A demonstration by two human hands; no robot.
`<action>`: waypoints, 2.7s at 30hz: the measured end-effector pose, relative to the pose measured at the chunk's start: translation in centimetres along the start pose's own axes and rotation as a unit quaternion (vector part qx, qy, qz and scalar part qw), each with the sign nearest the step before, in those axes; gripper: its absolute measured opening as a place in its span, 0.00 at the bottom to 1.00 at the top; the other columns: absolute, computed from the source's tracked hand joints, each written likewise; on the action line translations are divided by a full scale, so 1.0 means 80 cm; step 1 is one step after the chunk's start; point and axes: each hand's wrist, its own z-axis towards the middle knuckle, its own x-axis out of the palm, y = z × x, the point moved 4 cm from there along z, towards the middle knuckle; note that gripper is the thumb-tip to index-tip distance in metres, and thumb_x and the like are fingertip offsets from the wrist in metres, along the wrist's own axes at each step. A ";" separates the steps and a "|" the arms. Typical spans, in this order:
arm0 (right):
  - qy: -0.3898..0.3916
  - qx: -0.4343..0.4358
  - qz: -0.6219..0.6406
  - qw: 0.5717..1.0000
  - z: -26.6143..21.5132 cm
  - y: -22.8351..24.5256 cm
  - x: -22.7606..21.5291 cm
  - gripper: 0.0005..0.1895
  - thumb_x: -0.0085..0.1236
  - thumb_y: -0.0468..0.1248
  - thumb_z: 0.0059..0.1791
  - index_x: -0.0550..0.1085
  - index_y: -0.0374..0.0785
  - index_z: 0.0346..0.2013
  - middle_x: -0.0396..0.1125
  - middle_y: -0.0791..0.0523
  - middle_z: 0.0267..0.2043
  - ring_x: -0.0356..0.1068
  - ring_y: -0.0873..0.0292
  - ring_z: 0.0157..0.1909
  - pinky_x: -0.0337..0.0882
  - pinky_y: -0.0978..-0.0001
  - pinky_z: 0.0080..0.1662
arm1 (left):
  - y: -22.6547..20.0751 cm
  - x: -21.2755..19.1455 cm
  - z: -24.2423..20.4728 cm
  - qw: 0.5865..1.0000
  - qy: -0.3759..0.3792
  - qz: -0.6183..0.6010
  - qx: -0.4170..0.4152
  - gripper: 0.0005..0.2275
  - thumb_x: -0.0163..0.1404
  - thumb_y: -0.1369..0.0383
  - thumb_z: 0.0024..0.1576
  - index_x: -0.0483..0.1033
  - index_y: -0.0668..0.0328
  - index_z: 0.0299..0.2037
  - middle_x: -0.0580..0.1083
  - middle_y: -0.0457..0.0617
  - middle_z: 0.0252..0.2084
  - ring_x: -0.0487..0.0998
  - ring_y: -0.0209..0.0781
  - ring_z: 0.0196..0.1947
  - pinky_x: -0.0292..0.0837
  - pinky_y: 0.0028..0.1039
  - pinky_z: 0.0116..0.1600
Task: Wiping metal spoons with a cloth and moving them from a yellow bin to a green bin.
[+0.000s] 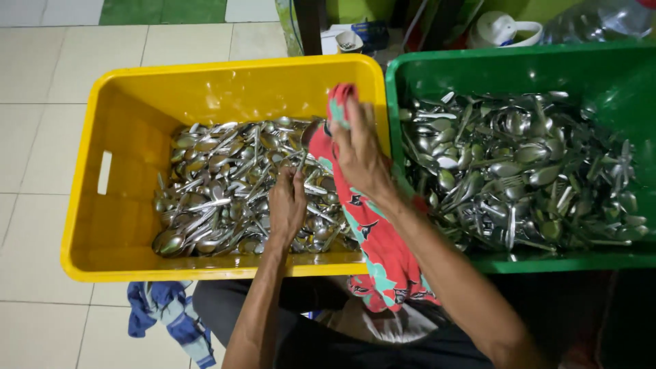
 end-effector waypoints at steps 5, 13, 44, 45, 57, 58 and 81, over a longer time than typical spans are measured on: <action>0.093 -0.088 -0.120 0.984 -0.033 -0.046 0.056 0.25 0.51 0.35 0.52 0.66 0.44 0.66 0.55 0.54 0.51 0.68 0.46 0.54 0.72 0.57 0.55 | -0.008 -0.007 -0.010 1.000 -0.003 0.004 -0.016 0.12 0.36 0.61 0.68 0.71 0.57 0.41 0.71 0.59 0.20 0.74 0.58 0.23 0.66 0.43 0.34; 0.028 -0.179 -0.156 0.971 -0.023 -0.046 0.051 0.07 0.55 0.32 0.51 0.77 0.37 0.44 0.59 0.52 0.47 0.70 0.49 0.42 0.75 0.61 0.39 | -0.042 -0.013 -0.018 0.998 0.009 0.025 0.048 0.12 0.37 0.62 0.69 0.71 0.56 0.39 0.72 0.59 0.20 0.74 0.59 0.21 0.68 0.41 0.31; -0.037 -0.074 0.011 0.996 -0.019 -0.058 0.035 0.18 0.45 0.29 0.54 0.73 0.39 0.58 0.57 0.51 0.44 0.67 0.45 0.43 0.71 0.56 0.46 | -0.024 -0.015 -0.020 0.987 0.029 -0.149 -0.044 0.10 0.40 0.71 0.65 0.75 0.59 0.34 0.63 0.43 0.19 0.62 0.35 0.22 0.61 0.27 0.32; -0.013 -0.100 -0.013 0.995 -0.022 -0.037 0.032 0.16 0.45 0.29 0.55 0.74 0.37 0.56 0.58 0.51 0.44 0.68 0.49 0.40 0.73 0.61 0.42 | -0.026 -0.015 -0.021 0.989 0.029 -0.140 -0.034 0.10 0.41 0.71 0.65 0.74 0.60 0.34 0.63 0.44 0.19 0.63 0.36 0.22 0.61 0.28 0.32; 0.020 -0.252 -0.163 0.954 -0.036 -0.013 0.048 0.10 0.51 0.30 0.52 0.77 0.36 0.46 0.57 0.52 0.42 0.70 0.54 0.30 0.72 0.67 0.29 | -0.032 -0.017 -0.022 0.996 0.007 -0.001 0.084 0.10 0.42 0.69 0.67 0.73 0.60 0.34 0.69 0.52 0.17 0.67 0.43 0.17 0.62 0.32 0.28; 0.036 -0.303 -0.171 0.937 -0.044 -0.001 0.050 0.09 0.51 0.31 0.52 0.78 0.40 0.43 0.58 0.53 0.43 0.71 0.55 0.31 0.73 0.67 0.29 | -0.031 -0.017 -0.022 0.994 0.001 0.021 0.108 0.10 0.42 0.69 0.67 0.73 0.60 0.34 0.70 0.53 0.18 0.68 0.44 0.17 0.63 0.33 0.27; 0.039 0.257 0.156 0.953 -0.046 -0.136 0.080 0.15 0.55 0.50 0.51 0.77 0.43 0.37 0.71 0.53 0.35 0.74 0.52 0.42 0.70 0.56 0.48 | -0.034 0.024 -0.023 0.952 0.031 0.223 0.207 0.11 0.49 0.70 0.58 0.67 0.55 0.51 0.74 0.55 0.38 0.77 0.52 0.38 0.76 0.39 0.37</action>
